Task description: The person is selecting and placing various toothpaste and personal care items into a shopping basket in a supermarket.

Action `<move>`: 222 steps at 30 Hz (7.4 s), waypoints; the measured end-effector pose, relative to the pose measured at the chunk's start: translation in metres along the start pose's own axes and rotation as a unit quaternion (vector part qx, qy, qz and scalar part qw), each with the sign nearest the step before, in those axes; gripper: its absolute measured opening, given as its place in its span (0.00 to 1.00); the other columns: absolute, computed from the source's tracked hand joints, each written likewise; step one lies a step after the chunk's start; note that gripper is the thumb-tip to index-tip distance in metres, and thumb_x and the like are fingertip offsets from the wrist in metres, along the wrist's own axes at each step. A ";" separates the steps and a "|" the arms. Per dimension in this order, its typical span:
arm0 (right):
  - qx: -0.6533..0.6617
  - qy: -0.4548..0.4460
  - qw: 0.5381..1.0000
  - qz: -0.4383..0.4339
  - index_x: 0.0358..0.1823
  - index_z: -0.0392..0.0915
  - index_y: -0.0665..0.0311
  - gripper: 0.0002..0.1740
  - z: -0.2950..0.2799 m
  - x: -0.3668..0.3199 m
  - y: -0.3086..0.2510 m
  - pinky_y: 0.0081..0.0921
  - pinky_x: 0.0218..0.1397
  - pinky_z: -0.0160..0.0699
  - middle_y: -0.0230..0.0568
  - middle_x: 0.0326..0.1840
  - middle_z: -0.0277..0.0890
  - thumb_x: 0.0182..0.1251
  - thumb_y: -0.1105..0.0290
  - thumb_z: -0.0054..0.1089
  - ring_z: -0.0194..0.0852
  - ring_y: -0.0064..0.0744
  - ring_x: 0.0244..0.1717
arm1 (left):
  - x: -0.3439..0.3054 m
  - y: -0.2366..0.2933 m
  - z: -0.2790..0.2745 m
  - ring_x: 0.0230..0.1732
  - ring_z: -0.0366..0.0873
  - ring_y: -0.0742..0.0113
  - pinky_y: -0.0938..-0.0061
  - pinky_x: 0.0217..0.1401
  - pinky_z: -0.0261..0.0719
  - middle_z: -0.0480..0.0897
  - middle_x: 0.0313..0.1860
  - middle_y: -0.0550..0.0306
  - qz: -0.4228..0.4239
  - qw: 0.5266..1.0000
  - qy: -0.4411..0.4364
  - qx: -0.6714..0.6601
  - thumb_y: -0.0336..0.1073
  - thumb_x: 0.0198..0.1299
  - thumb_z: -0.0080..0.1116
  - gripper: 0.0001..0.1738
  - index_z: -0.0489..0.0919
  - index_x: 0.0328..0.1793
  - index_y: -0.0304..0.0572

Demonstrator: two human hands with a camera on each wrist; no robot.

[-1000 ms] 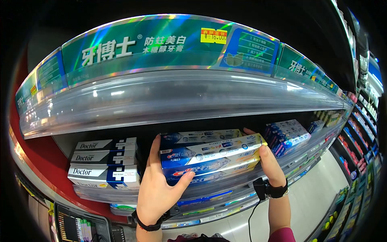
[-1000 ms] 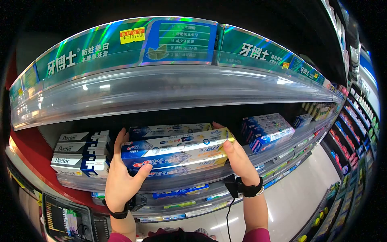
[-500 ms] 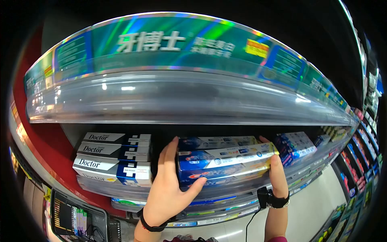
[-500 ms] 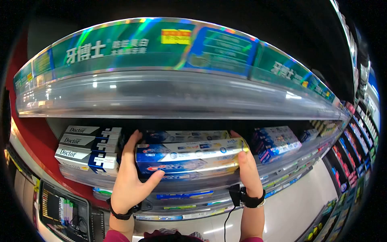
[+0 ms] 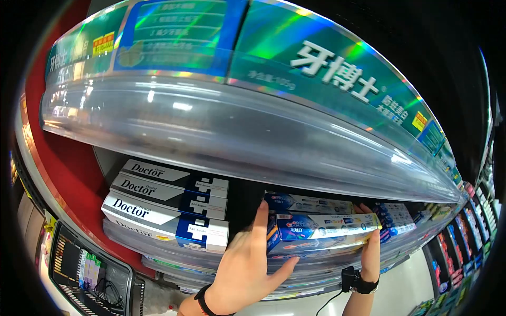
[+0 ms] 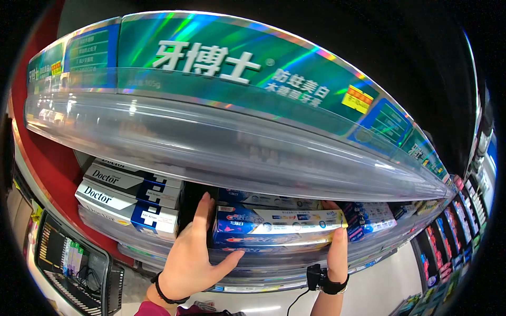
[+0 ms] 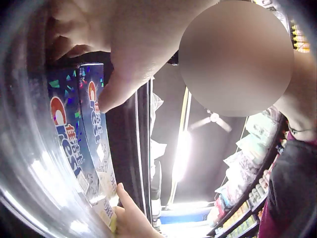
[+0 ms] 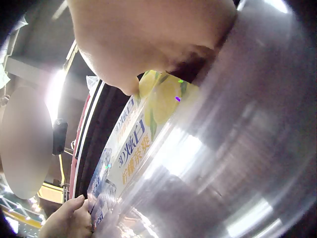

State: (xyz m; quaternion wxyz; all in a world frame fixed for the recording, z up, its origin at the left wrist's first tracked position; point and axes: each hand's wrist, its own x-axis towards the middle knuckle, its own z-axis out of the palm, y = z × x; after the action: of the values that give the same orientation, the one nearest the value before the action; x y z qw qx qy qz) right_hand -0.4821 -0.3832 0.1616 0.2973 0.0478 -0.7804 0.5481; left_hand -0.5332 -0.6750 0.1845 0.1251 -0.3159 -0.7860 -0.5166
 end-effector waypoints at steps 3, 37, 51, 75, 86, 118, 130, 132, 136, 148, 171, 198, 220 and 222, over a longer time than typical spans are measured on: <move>0.004 0.023 1.000 0.001 0.65 0.61 0.71 0.42 0.003 0.001 0.001 0.31 0.68 0.53 0.47 0.64 0.64 0.68 0.38 0.38 0.60 0.36 0.65 | -0.001 -0.009 0.004 0.51 0.75 0.42 0.63 0.55 0.72 0.73 0.54 0.29 0.047 0.999 0.021 0.003 0.36 0.48 0.68 0.55 0.43 0.72 0.21; 0.151 -0.011 0.951 -0.269 0.49 0.74 0.70 0.19 -0.033 -0.151 -0.042 0.36 0.48 0.74 0.49 0.42 0.78 0.66 0.61 0.55 0.75 0.42 0.41 | -0.221 0.048 0.011 0.46 0.78 0.51 0.64 0.47 0.75 0.80 0.49 0.50 -0.038 0.950 0.174 0.258 0.21 0.47 0.54 0.16 0.76 0.44 0.38; 0.159 -0.693 0.696 0.099 0.45 0.75 0.67 0.12 0.133 -0.391 0.056 0.28 0.43 0.77 0.46 0.38 0.79 0.67 0.69 0.48 0.79 0.37 0.40 | -0.851 0.058 0.179 0.63 0.70 0.44 0.60 0.69 0.62 0.73 0.60 0.36 -0.750 0.644 0.039 0.146 0.52 0.62 0.47 0.31 0.69 0.66 0.40; -0.228 -0.738 0.624 0.121 0.39 0.79 0.65 0.12 0.354 -0.705 0.082 0.33 0.43 0.78 0.46 0.31 0.79 0.59 0.65 0.54 0.80 0.36 0.36 | -1.179 -0.075 -0.158 0.32 0.84 0.55 0.65 0.30 0.84 0.82 0.35 0.37 -0.777 0.489 0.396 -0.031 0.32 0.60 0.48 0.15 0.75 0.45 0.22; -0.131 -0.553 0.688 0.451 0.42 0.73 0.70 0.13 0.486 -0.652 0.150 0.31 0.30 0.80 0.46 0.28 0.81 0.64 0.66 0.51 0.81 0.36 0.26 | -1.014 -0.233 -0.337 0.39 0.82 0.53 0.60 0.42 0.84 0.81 0.40 0.40 -0.764 0.594 0.110 -0.226 0.34 0.64 0.50 0.17 0.73 0.54 0.28; -0.477 -0.266 0.824 0.148 0.46 0.74 0.64 0.17 0.835 -0.302 -0.331 0.38 0.41 0.76 0.45 0.33 0.77 0.59 0.63 0.60 0.77 0.47 0.37 | -0.725 -0.732 -0.676 0.35 0.84 0.61 0.69 0.41 0.81 0.84 0.34 0.46 -0.511 0.781 -0.360 -0.010 0.42 0.59 0.47 0.19 0.78 0.47 0.36; -0.470 -0.426 0.721 0.279 0.61 0.61 0.65 0.36 1.028 -0.346 -0.049 0.47 0.45 0.78 0.61 0.51 0.73 0.57 0.49 0.57 0.78 0.57 0.45 | -0.857 -0.763 -0.779 0.34 0.83 0.57 0.69 0.31 0.84 0.80 0.35 0.47 -0.689 0.692 -0.080 -0.199 0.35 0.59 0.53 0.15 0.75 0.45 0.28; -0.497 -0.378 0.722 0.299 0.67 0.55 0.64 0.43 1.041 -0.366 -0.031 0.47 0.47 0.78 0.62 0.55 0.70 0.55 0.47 0.58 0.78 0.58 0.47 | -0.881 -0.756 -0.789 0.33 0.82 0.57 0.68 0.30 0.84 0.80 0.35 0.46 -0.711 0.671 -0.044 -0.208 0.36 0.59 0.54 0.16 0.75 0.46 0.27; -0.490 -0.321 0.730 0.354 0.74 0.34 0.67 0.58 1.067 -0.393 -0.022 0.47 0.47 0.78 0.71 0.52 0.66 0.53 0.45 0.59 0.77 0.63 0.46 | -0.948 -0.772 -0.839 0.47 0.83 0.54 0.63 0.41 0.86 0.82 0.39 0.49 -0.474 0.773 -0.422 0.014 0.24 0.49 0.54 0.22 0.72 0.53 0.26; -0.498 -0.247 0.731 0.395 0.75 0.32 0.63 0.68 1.061 -0.385 -0.013 0.46 0.48 0.77 0.66 0.57 0.59 0.41 0.46 0.71 0.73 0.63 0.48 | -0.893 -0.763 -0.777 0.37 0.83 0.60 0.71 0.31 0.82 0.82 0.38 0.50 -0.658 0.733 -0.089 -0.149 0.33 0.61 0.47 0.14 0.77 0.49 0.34; 0.229 -0.067 0.934 0.267 0.76 0.29 0.51 0.58 0.745 -0.380 -0.351 0.35 0.69 0.59 0.47 0.68 0.54 0.55 0.78 0.66 0.57 0.37 0.68 | -0.447 -0.242 -0.687 0.48 0.75 0.61 0.71 0.56 0.69 0.75 0.52 0.48 -0.171 0.923 -0.235 -0.254 0.28 0.61 0.44 0.25 0.62 0.66 0.38; -0.110 0.381 0.793 -0.463 0.27 0.75 0.51 0.09 0.287 -0.702 -0.597 0.31 0.27 0.59 0.26 0.23 0.67 0.59 0.58 0.62 0.62 0.26 0.19 | -0.570 0.095 -0.234 0.71 0.54 0.64 0.70 0.72 0.54 0.60 0.70 0.52 -0.159 0.735 -0.583 -0.309 0.34 0.60 0.55 0.40 0.48 0.75 0.35; -0.032 0.195 0.948 -0.251 0.26 0.75 0.50 0.09 -0.076 -0.595 -0.470 0.28 0.26 0.56 0.25 0.22 0.67 0.62 0.58 0.60 0.62 0.25 0.19 | -0.429 0.208 0.177 0.68 0.60 0.61 0.65 0.70 0.58 0.61 0.68 0.50 -0.147 0.694 -0.547 -0.444 0.56 0.54 0.62 0.53 0.46 0.73 0.32; 0.004 0.185 0.955 -0.234 0.26 0.75 0.49 0.09 -0.113 -0.592 -0.452 0.28 0.26 0.56 0.25 0.22 0.67 0.62 0.59 0.60 0.61 0.24 0.19 | -0.420 0.218 0.197 0.68 0.61 0.62 0.65 0.69 0.59 0.62 0.67 0.50 -0.164 0.710 -0.531 -0.433 0.54 0.54 0.62 0.52 0.46 0.73 0.33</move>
State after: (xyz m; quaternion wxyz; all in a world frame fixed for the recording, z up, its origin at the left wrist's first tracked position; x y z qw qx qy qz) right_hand 0.2305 -0.6102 0.2547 0.5557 0.1280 -0.6768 0.4656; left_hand -0.0480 -0.5955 0.0388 -0.5496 -0.4239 -0.4525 -0.5599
